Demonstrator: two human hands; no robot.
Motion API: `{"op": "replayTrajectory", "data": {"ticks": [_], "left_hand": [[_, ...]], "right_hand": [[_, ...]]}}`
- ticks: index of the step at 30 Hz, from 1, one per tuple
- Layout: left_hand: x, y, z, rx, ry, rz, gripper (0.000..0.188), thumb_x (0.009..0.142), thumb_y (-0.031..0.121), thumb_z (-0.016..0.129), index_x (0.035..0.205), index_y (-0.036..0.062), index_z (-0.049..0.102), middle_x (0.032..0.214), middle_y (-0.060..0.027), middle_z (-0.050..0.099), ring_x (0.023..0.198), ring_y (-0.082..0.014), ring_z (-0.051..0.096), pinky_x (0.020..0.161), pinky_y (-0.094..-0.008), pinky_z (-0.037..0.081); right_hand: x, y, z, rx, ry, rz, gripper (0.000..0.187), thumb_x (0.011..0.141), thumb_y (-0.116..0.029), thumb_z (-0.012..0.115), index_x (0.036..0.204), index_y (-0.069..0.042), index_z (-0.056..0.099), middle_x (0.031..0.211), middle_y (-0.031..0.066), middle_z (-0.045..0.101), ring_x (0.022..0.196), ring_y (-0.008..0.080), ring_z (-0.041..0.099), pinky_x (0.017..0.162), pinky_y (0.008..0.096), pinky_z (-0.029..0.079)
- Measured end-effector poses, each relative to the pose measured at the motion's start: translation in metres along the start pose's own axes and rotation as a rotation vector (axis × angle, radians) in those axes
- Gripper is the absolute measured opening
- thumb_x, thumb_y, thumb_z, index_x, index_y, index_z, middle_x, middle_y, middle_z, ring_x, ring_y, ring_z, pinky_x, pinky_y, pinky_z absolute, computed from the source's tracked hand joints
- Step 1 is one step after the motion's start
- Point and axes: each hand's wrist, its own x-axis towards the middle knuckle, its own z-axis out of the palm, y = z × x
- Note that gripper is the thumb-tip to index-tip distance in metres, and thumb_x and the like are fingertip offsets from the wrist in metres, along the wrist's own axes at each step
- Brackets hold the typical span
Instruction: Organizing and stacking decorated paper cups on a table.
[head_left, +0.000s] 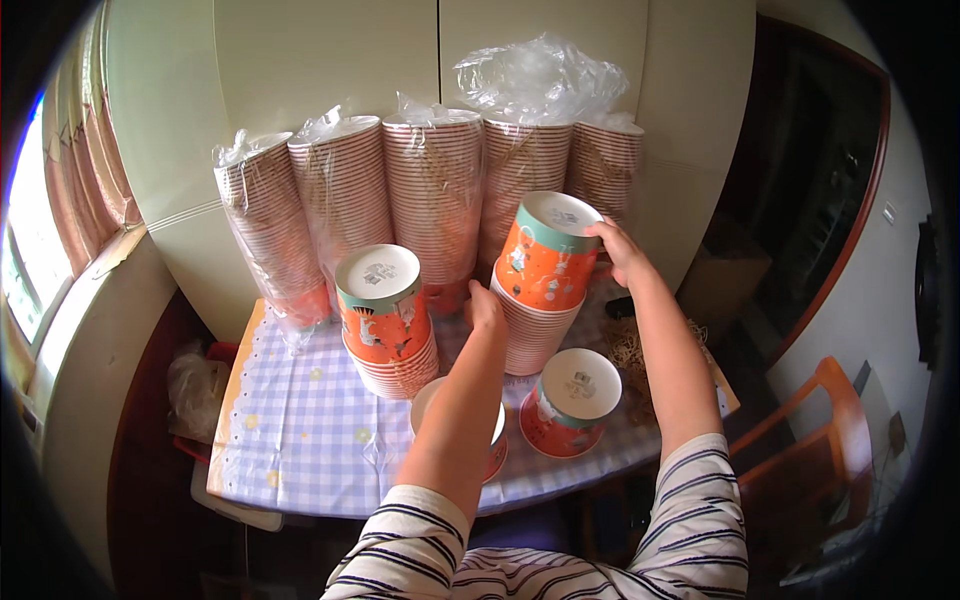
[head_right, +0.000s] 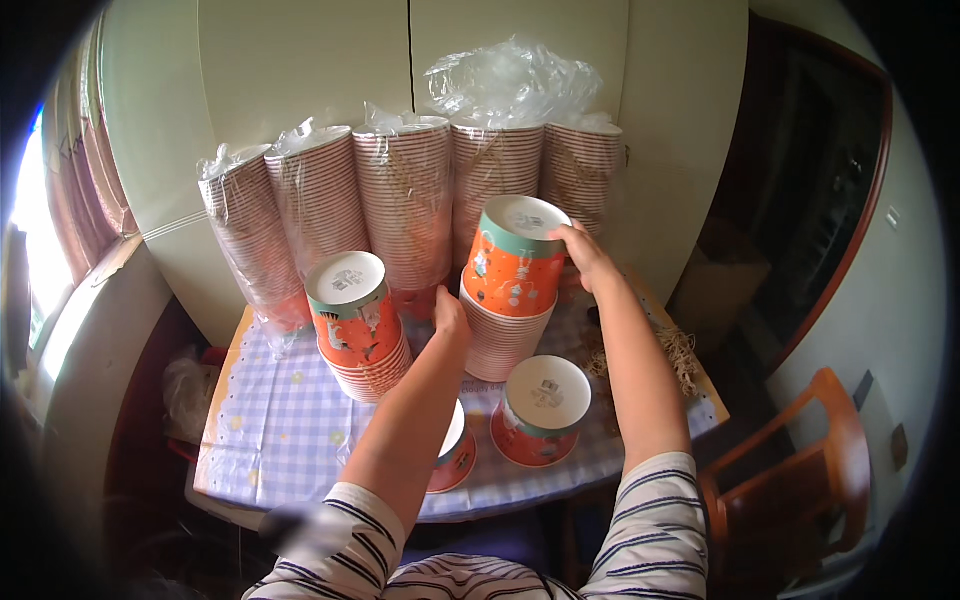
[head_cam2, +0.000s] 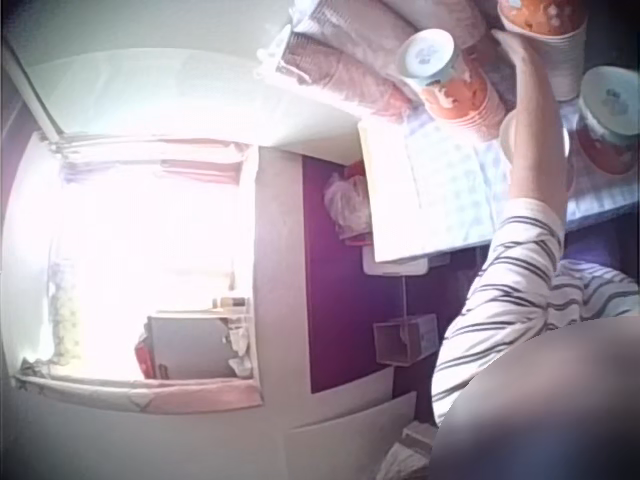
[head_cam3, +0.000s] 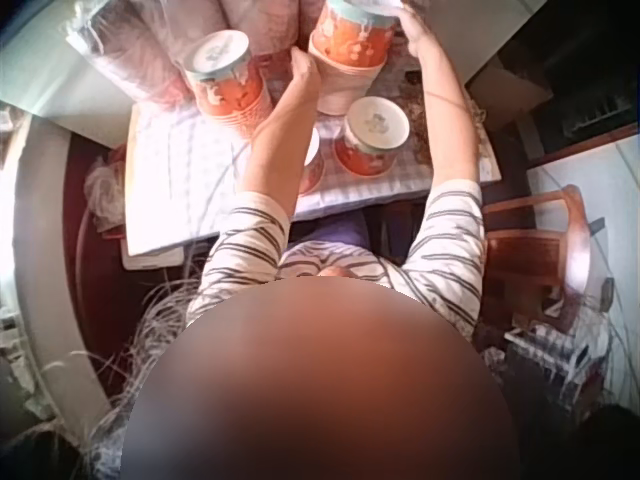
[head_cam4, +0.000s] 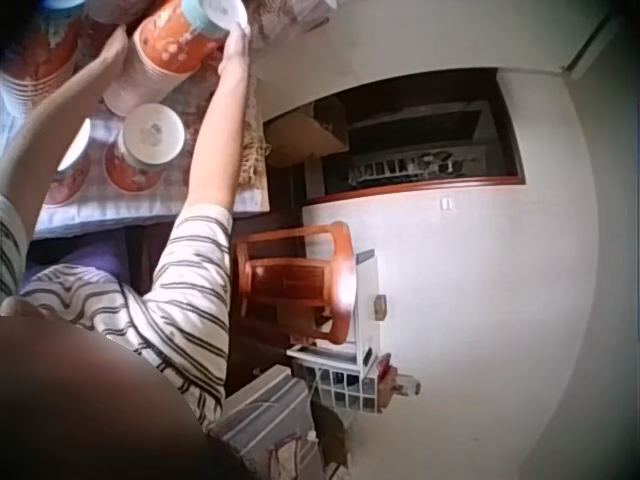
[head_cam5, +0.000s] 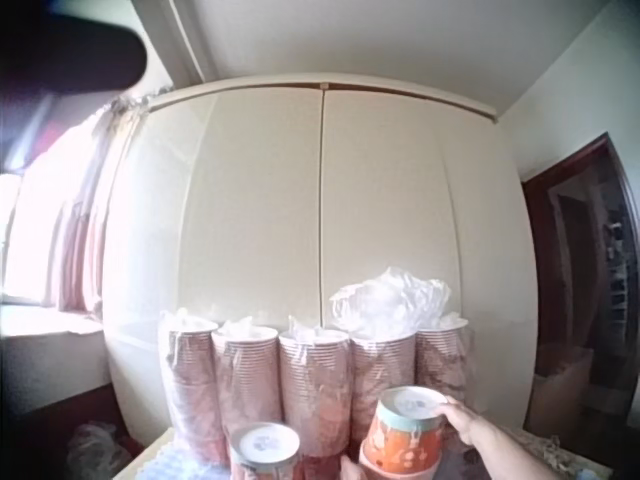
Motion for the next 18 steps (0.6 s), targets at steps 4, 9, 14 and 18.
{"op": "replayTrajectory", "data": {"ticks": [4,9,14,18], "left_hand": [[-0.025,-0.012,-0.004,0.478,0.284,-0.054,0.063,0.083,0.042,0.045,0.12,-0.0081,0.05,0.124,-0.0249,0.053,0.118,-0.0365,0.05,0.099,-0.0432,0.038],[0.046,-0.073,-0.032,0.166,0.042,-0.123,0.06,0.087,0.041,0.035,0.128,-0.0024,0.045,0.13,-0.0187,0.049,0.121,-0.0339,0.046,0.101,-0.0438,0.035],[-0.007,-0.056,0.007,-0.033,-0.146,-0.227,0.055,0.087,0.031,0.033,0.13,-0.0008,0.047,0.124,-0.0178,0.055,0.114,-0.0291,0.053,0.096,-0.0389,0.041],[-0.039,-0.014,0.011,0.089,-0.214,-0.189,0.055,0.085,0.034,0.037,0.127,-0.0009,0.05,0.122,-0.0151,0.055,0.111,-0.0254,0.052,0.093,-0.0372,0.042]], "right_hand": [[-0.019,0.009,-0.032,0.174,0.076,0.106,0.046,0.078,-0.035,0.054,0.118,-0.012,0.05,0.109,0.011,0.05,0.094,0.0279,0.05,0.08,0.059,0.045],[-0.026,0.024,-0.047,0.255,0.037,0.206,0.064,0.076,-0.048,0.054,0.121,-0.005,0.047,0.115,0.0159,0.05,0.102,0.0319,0.05,0.087,0.0609,0.039],[-0.036,0.052,-0.084,0.47,0.097,0.25,0.08,0.073,-0.057,0.055,0.131,-0.005,0.04,0.128,0.0173,0.044,0.115,0.0382,0.042,0.094,0.0647,0.031],[-0.043,0.038,-0.091,0.542,0.059,0.17,0.076,0.073,-0.06,0.054,0.127,-0.007,0.045,0.125,0.0161,0.047,0.113,0.0362,0.046,0.091,0.0659,0.034]]}}
